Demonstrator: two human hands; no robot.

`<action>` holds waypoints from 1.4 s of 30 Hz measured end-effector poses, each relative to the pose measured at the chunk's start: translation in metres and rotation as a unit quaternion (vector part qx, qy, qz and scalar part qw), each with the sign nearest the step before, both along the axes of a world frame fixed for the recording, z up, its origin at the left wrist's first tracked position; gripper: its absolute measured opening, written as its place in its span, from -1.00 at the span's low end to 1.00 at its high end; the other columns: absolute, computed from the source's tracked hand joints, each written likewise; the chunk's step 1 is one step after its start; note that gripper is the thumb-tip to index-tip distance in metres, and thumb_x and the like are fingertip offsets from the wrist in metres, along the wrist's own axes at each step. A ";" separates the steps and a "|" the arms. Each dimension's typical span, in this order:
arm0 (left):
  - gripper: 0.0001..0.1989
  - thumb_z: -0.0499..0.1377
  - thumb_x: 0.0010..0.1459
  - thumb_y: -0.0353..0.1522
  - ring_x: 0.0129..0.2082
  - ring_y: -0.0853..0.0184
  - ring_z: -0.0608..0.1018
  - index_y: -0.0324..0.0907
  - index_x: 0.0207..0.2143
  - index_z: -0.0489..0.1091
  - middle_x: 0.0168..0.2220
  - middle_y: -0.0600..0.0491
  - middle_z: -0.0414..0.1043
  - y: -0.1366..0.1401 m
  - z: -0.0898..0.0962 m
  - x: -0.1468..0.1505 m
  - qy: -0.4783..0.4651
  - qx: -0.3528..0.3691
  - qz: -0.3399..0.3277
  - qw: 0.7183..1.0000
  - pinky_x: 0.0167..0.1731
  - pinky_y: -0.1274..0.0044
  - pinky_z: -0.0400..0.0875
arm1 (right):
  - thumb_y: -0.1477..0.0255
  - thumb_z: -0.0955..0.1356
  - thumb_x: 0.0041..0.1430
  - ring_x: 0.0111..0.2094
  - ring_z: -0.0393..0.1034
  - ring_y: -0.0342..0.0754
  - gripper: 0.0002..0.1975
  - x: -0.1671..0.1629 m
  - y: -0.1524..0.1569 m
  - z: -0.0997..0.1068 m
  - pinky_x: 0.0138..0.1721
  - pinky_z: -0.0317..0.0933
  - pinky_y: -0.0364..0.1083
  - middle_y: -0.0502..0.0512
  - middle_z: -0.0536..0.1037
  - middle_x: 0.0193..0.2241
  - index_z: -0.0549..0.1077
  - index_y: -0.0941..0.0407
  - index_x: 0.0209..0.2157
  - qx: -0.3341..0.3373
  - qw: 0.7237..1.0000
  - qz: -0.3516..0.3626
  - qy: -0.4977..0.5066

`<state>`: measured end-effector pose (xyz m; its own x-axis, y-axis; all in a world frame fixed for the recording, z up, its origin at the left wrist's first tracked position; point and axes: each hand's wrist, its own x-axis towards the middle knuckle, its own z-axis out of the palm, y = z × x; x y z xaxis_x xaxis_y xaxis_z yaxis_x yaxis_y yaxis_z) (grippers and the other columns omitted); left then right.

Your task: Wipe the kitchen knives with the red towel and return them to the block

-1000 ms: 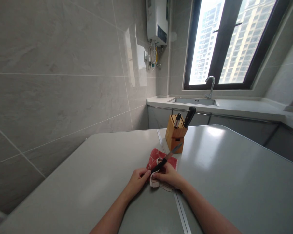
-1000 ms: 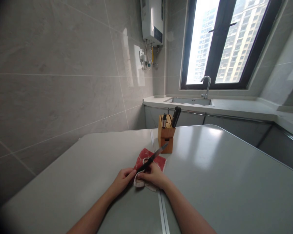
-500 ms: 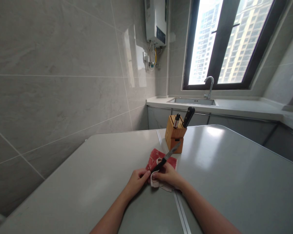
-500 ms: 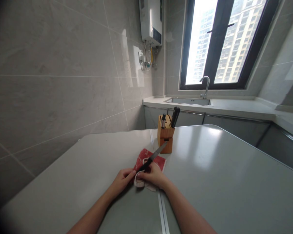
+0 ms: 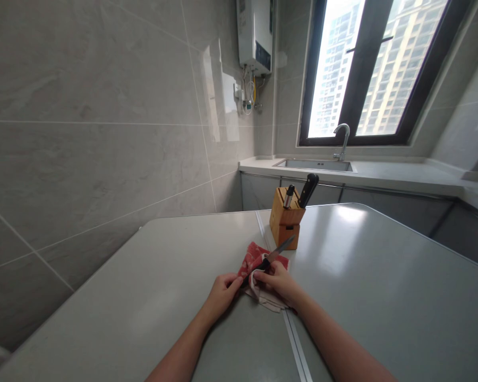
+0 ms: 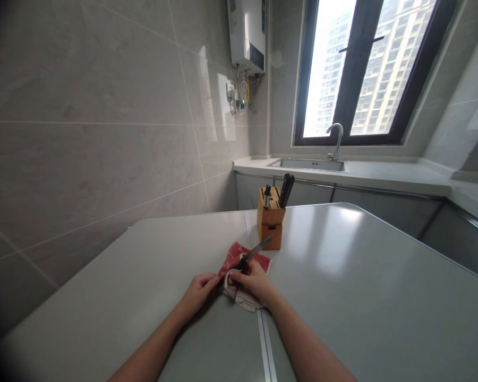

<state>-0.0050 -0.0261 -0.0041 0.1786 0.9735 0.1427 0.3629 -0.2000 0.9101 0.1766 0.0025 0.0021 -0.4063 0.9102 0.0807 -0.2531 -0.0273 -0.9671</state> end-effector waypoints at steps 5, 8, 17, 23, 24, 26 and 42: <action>-0.64 0.02 0.11 -0.13 -0.62 0.46 0.20 -0.20 -0.59 0.18 -0.65 0.20 0.13 0.000 0.000 0.002 -0.013 0.003 0.019 1.000 -0.59 0.62 0.05 | 0.32 0.44 -0.12 -0.40 0.41 -0.08 -0.73 0.000 0.003 -0.002 -0.33 0.26 -0.09 0.06 0.53 -0.43 0.43 0.17 -0.37 0.013 1.000 0.006 0.009; -0.66 0.02 0.11 -0.11 -0.60 0.45 0.22 -0.21 -0.50 0.23 -0.62 0.20 0.17 0.000 0.002 0.003 -0.029 0.010 -0.002 1.000 -0.58 0.63 0.08 | 0.30 0.45 -0.12 -0.37 0.41 -0.06 -0.72 0.001 0.002 0.001 -0.30 0.26 -0.08 0.07 0.53 -0.41 0.43 0.17 -0.37 0.024 1.000 0.015 0.001; -0.58 -0.06 0.14 -0.06 -0.65 0.47 0.18 -0.23 -0.49 0.26 -0.63 0.19 0.16 0.000 -0.003 0.001 -0.055 -0.045 -0.021 0.997 -0.65 0.63 0.02 | 0.30 0.45 -0.12 -0.39 0.41 -0.07 -0.73 0.002 0.004 -0.002 -0.31 0.27 -0.09 0.06 0.52 -0.44 0.42 0.17 -0.39 0.003 1.000 -0.013 0.010; -0.55 -0.12 0.16 -0.05 -0.66 0.47 0.15 -0.21 -0.52 0.23 -0.65 0.20 0.11 0.001 -0.004 0.000 -0.086 -0.050 -0.013 0.995 -0.65 0.62 0.02 | 0.29 0.45 -0.14 -0.36 0.42 -0.03 -0.68 0.003 0.006 -0.002 -0.27 0.29 -0.06 0.10 0.53 -0.39 0.42 0.18 -0.35 -0.016 0.999 -0.020 0.032; -0.55 -0.12 0.16 -0.04 -0.66 0.47 0.14 -0.21 -0.52 0.23 -0.64 0.20 0.10 0.001 -0.003 0.000 -0.091 -0.050 -0.012 0.995 -0.65 0.62 0.01 | 0.29 0.45 -0.15 -0.36 0.42 -0.03 -0.67 0.003 0.006 -0.002 -0.26 0.29 -0.06 0.10 0.53 -0.38 0.42 0.18 -0.35 -0.018 0.999 -0.021 0.034; -0.55 -0.12 0.16 -0.03 -0.66 0.48 0.14 -0.22 -0.51 0.23 -0.64 0.20 0.10 0.001 -0.002 0.001 -0.098 -0.053 -0.008 0.994 -0.66 0.62 0.00 | 0.29 0.46 -0.16 -0.36 0.42 -0.04 -0.67 0.003 0.006 -0.002 -0.27 0.29 -0.06 0.09 0.53 -0.39 0.42 0.18 -0.34 -0.019 0.999 -0.022 0.036; -0.59 0.07 0.01 0.00 -0.62 0.47 0.22 -0.19 -0.51 0.22 -0.62 0.22 0.11 0.000 -0.006 -0.001 -0.183 -0.042 0.114 0.976 -0.62 0.64 0.12 | 0.25 0.46 -0.18 -0.42 0.40 -0.07 -0.69 0.001 0.005 0.001 -0.29 0.27 -0.07 0.00 0.50 -0.49 0.42 0.14 -0.40 -0.003 0.999 -0.003 0.032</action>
